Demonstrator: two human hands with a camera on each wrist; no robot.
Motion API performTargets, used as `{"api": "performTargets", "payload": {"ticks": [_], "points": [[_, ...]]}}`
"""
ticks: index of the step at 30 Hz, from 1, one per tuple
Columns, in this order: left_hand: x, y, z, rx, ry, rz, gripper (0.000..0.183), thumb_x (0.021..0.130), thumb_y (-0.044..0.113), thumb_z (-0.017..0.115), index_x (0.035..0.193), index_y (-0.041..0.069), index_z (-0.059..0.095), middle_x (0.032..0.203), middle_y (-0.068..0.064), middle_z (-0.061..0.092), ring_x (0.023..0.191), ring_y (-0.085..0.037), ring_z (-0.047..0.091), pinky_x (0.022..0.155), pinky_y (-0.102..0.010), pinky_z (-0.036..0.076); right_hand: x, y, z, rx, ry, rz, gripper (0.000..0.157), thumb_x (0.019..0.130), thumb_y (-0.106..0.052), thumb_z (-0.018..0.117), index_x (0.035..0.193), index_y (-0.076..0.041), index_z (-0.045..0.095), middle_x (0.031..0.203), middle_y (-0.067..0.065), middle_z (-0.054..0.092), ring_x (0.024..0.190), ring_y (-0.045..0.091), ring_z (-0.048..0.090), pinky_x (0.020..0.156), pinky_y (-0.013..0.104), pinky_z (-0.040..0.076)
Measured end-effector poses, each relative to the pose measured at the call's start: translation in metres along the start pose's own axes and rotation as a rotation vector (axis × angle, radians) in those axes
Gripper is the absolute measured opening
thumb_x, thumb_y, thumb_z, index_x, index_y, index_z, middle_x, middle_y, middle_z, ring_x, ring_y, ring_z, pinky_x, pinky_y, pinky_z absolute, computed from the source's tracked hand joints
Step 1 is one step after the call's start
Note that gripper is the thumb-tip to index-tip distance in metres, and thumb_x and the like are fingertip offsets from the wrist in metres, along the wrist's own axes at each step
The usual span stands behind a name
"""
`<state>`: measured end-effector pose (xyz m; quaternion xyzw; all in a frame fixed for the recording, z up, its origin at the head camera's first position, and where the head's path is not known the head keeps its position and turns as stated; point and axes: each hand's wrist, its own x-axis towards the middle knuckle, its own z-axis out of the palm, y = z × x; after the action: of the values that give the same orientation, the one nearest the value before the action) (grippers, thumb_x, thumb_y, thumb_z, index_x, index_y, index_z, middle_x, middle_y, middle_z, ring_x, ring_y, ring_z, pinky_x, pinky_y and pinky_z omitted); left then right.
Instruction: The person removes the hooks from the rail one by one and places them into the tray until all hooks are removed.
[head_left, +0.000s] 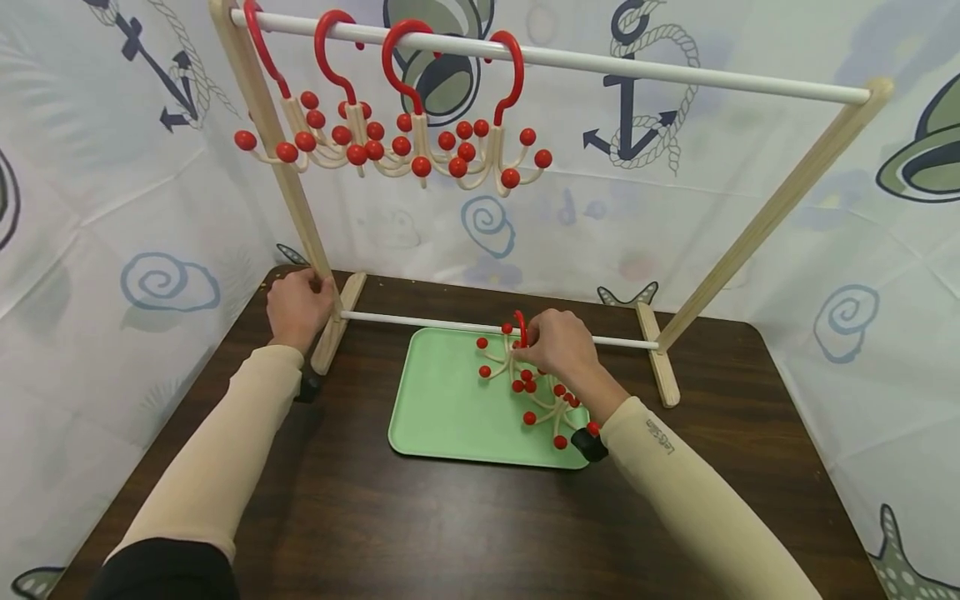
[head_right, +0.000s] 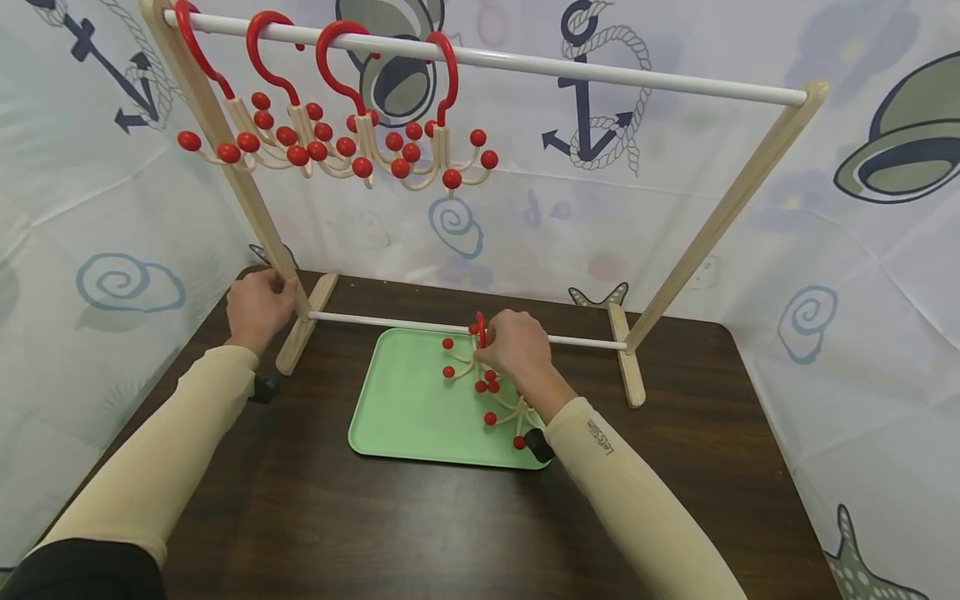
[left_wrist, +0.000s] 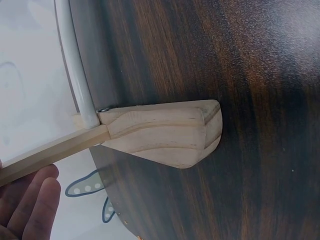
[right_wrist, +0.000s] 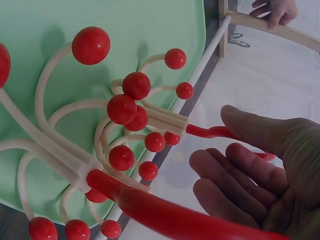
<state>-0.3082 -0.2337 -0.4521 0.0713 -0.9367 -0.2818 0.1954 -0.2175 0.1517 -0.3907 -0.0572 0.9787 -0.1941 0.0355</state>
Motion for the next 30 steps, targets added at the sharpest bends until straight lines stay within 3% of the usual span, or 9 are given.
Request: {"api": "performTargets", "payload": {"ticks": [10, 19, 25, 30], "points": [[0.0, 0.001, 0.001, -0.001, 0.01, 0.008, 0.031, 0.096, 0.025, 0.054, 0.095, -0.002, 0.069, 0.087, -0.022, 0.07, 0.081, -0.043, 0.064, 0.07, -0.055, 0.047, -0.005, 0.003, -0.008, 0.043, -0.031, 0.009, 0.029, 0.078, -0.04, 0.082, 0.075, -0.013, 0.072, 0.066, -0.003, 0.064, 0.06, 0.017, 0.057, 0.055, 0.032, 0.046], [-0.001, 0.003, 0.003, -0.011, 0.01, -0.007, 0.032, 0.096, 0.026, 0.054, 0.094, -0.002, 0.07, 0.086, -0.021, 0.07, 0.081, -0.042, 0.065, 0.07, -0.054, 0.047, -0.017, -0.006, -0.036, -0.022, 0.076, 0.017, 0.03, 0.082, -0.045, 0.077, 0.075, -0.015, 0.074, 0.063, -0.004, 0.064, 0.056, 0.015, 0.058, 0.05, 0.032, 0.045], [-0.001, 0.002, 0.002, -0.005, 0.007, -0.002, 0.032, 0.096, 0.027, 0.054, 0.092, -0.001, 0.069, 0.086, -0.021, 0.07, 0.081, -0.043, 0.064, 0.07, -0.055, 0.047, -0.025, -0.027, -0.074, 0.005, 0.142, -0.089, 0.028, 0.087, -0.04, 0.072, 0.079, -0.014, 0.076, 0.067, -0.004, 0.067, 0.061, 0.016, 0.059, 0.055, 0.034, 0.046], [0.001, 0.001, 0.003, -0.005, 0.011, 0.0, 0.032, 0.096, 0.027, 0.054, 0.091, -0.001, 0.069, 0.085, -0.021, 0.07, 0.08, -0.042, 0.064, 0.07, -0.055, 0.047, -0.028, -0.052, -0.108, 0.061, 0.27, -0.237, 0.021, 0.091, -0.027, 0.066, 0.084, -0.011, 0.077, 0.07, -0.002, 0.068, 0.065, 0.016, 0.059, 0.061, 0.033, 0.046]]}}
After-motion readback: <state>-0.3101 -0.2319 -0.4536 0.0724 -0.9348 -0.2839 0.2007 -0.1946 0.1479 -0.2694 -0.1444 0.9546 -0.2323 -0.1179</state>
